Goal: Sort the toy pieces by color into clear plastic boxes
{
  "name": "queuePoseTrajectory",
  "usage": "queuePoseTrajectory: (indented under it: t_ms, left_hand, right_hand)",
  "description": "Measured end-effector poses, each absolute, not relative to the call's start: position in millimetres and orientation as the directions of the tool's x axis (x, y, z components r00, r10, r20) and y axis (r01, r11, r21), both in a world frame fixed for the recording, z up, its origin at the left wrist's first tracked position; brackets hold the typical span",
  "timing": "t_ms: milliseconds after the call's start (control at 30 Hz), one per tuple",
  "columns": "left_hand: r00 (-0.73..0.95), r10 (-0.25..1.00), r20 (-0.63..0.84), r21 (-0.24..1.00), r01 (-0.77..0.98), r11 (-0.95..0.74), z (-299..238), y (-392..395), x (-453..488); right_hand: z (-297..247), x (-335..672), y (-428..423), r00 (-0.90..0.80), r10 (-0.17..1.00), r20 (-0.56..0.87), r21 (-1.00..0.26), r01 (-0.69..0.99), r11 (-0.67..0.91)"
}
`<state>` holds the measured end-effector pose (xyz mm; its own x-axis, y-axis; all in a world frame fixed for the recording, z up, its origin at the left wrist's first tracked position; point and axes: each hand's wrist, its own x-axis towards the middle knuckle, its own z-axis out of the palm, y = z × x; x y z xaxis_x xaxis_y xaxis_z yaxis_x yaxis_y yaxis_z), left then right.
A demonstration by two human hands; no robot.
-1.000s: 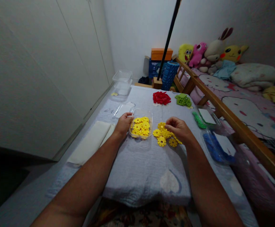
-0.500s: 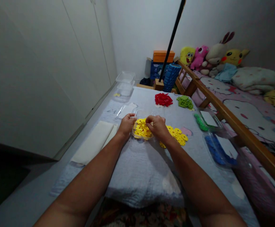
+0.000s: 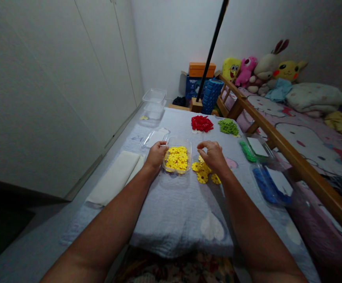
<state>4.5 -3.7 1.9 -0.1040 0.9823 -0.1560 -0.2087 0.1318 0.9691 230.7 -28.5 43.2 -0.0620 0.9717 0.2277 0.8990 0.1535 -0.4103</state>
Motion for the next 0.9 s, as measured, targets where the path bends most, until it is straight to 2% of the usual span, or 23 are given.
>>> queuePoseTrajectory:
  t_ms: [200, 400, 567, 767, 900]
  left_hand:
    - [-0.097, 0.984, -0.148, 0.969, -0.212, 0.125, 0, -3, 4]
    - [-0.095, 0.985, -0.147, 0.971, -0.205, 0.125, -3, -2, 3]
    - [-0.087, 0.986, -0.144, 0.970, -0.210, 0.123, -3, -2, 3]
    - [-0.090, 0.984, -0.151, 0.967, -0.218, 0.128, 0, -4, 3]
    - [-0.098, 0.984, -0.146, 0.970, -0.207, 0.124, -1, -3, 3]
  right_hand:
    - [37, 258, -45, -0.120, 0.993, -0.002, -0.245, 0.963, 0.116]
    - [24, 246, -53, -0.173, 0.982, -0.077, -0.184, 0.970, 0.156]
    - [19, 242, -50, -0.189, 0.981, -0.044, -0.225, 0.959, 0.174]
    - [13, 243, -48, -0.152, 0.987, 0.044, -0.373, 0.914, 0.158]
    - [12, 243, -47, -0.120, 0.989, 0.088, -0.409, 0.901, 0.146]
